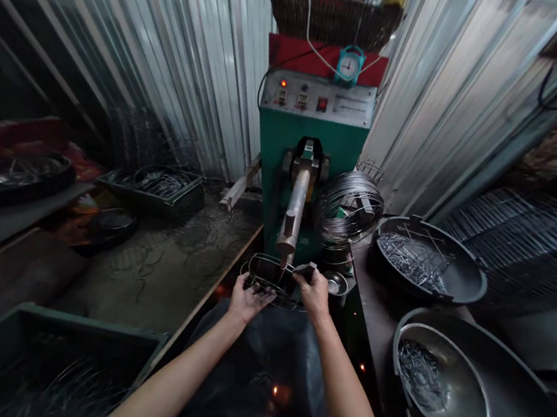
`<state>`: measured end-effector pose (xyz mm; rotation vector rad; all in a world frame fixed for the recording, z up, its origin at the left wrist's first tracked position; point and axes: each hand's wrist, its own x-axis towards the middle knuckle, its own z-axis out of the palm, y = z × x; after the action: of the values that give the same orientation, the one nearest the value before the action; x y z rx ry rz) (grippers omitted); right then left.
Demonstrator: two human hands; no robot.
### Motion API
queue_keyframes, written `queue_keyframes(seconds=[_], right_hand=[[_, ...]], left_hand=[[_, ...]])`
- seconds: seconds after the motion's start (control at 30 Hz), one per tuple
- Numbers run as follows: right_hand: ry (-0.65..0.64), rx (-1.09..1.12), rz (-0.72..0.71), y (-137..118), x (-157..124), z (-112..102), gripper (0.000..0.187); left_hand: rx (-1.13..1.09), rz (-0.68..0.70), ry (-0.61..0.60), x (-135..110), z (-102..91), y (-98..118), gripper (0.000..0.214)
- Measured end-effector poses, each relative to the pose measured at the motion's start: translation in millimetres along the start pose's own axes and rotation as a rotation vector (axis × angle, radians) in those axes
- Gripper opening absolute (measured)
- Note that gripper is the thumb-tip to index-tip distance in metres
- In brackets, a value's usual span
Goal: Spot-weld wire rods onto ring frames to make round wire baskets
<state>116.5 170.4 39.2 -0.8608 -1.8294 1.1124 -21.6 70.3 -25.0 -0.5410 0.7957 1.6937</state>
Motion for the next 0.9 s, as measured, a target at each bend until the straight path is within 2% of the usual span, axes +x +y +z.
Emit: queue_keyframes(seconds=[0.27, 0.37, 0.47, 0.5, 0.57, 0.67, 0.73, 0.8, 0.9], right_hand=[[-0.01, -0.116, -0.058, 2, 3, 3, 0.014], [-0.018, -0.005, -0.013, 4, 1, 1, 0.019], [0.067, 0.208, 0.112, 10, -6, -4, 0.026], [0.099, 0.263, 0.144, 13, -9, -6, 0.027], [0.134, 0.343, 0.164, 17, -14, -8, 0.026], [0.143, 0.426, 0.148, 18, -20, -6, 0.023], [0.162, 0.437, 0.132, 18, -23, -5, 0.022], [0.238, 0.428, 0.131, 22, -26, -8, 0.024], [0.473, 0.499, 0.161, 34, -31, -23, 0.028]], left_hand=[[-0.007, -0.081, -0.011, 2, 2.0, -5, 0.038], [0.064, -0.093, -0.06, 0, -2.2, -3, 0.041], [0.25, -0.042, -0.103, -10, -13.6, -6, 0.049], [0.357, 0.023, -0.093, -14, -18.4, -9, 0.051], [0.631, 0.272, -0.049, -21, -27.0, -20, 0.05], [1.078, 0.832, -0.081, -27, -33.0, -40, 0.047], [1.312, 1.131, -0.141, -27, -31.8, -51, 0.045], [1.483, 1.304, -0.167, -27, -28.8, -56, 0.044], [1.602, 1.483, -0.134, -28, -25.4, -55, 0.042]])
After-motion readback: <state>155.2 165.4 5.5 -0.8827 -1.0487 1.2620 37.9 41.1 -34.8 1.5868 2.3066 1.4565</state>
